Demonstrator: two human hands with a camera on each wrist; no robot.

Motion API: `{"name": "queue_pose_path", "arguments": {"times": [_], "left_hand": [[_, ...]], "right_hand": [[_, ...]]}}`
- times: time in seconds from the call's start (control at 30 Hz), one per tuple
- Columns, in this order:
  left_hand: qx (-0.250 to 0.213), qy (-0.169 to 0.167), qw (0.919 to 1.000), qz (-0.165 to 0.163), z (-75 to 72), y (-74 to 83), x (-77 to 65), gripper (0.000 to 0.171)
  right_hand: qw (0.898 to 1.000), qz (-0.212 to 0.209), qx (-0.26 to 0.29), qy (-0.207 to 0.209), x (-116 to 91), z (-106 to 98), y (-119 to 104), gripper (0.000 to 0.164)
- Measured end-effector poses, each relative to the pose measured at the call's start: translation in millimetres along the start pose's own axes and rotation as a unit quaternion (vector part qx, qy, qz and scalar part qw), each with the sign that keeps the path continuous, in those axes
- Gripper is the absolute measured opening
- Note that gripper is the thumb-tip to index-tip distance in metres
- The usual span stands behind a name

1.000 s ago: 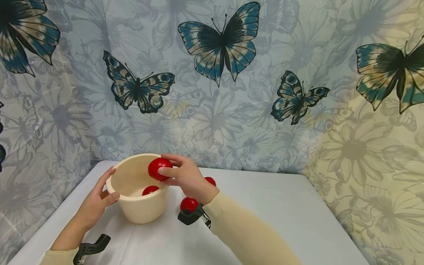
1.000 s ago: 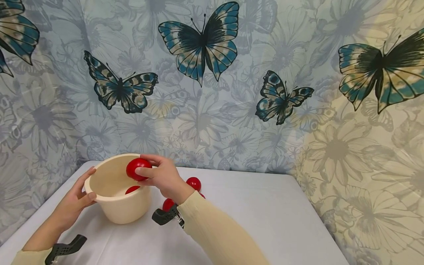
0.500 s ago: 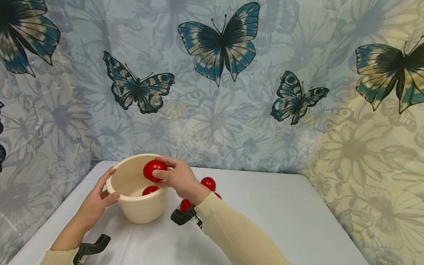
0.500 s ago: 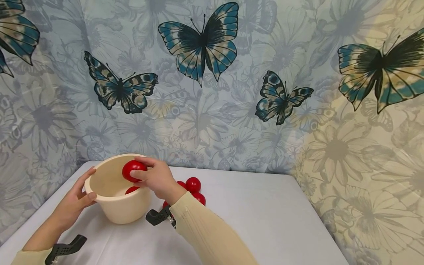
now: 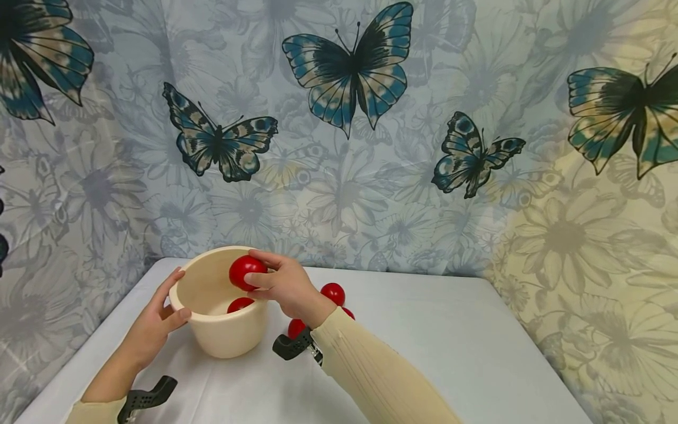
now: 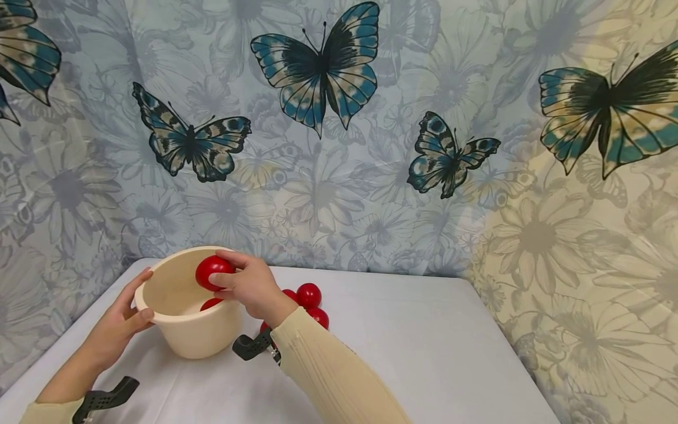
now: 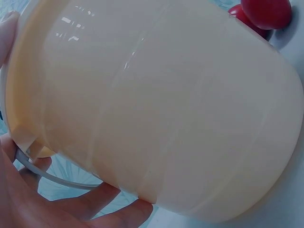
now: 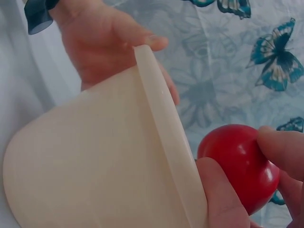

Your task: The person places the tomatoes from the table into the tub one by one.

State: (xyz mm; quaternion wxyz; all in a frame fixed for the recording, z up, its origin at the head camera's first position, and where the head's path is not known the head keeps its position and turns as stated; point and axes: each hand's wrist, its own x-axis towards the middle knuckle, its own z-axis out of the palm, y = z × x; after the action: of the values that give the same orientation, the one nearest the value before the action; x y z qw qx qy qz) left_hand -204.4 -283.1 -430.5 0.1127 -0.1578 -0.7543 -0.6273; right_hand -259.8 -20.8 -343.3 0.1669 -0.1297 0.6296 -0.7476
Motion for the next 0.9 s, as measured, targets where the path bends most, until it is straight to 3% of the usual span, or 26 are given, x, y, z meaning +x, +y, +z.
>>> {"name": "queue_pose_path", "arguments": {"times": [0.2,0.57,0.77,0.9], "left_hand": [[-0.013,-0.003,0.9999,0.003,0.0,-0.4,0.0,0.074],[0.005,0.002,0.9999,-0.013,-0.4,1.2,-0.1,0.076],[-0.002,0.000,1.0000,-0.006,-0.7,0.7,-0.3,0.076],[-0.007,-0.003,0.9999,-0.007,0.7,0.0,0.7,0.076]], "right_hand": [[1.000,-0.008,0.001,-0.013,0.0,-0.8,2.0,0.052],[0.998,-0.004,-0.062,-0.002,-0.5,-1.2,3.8,0.049],[0.999,-0.006,-0.044,-0.005,-1.8,-3.0,4.9,0.048],[0.999,-0.032,0.010,-0.031,-7.1,-11.4,10.0,0.049]]}}
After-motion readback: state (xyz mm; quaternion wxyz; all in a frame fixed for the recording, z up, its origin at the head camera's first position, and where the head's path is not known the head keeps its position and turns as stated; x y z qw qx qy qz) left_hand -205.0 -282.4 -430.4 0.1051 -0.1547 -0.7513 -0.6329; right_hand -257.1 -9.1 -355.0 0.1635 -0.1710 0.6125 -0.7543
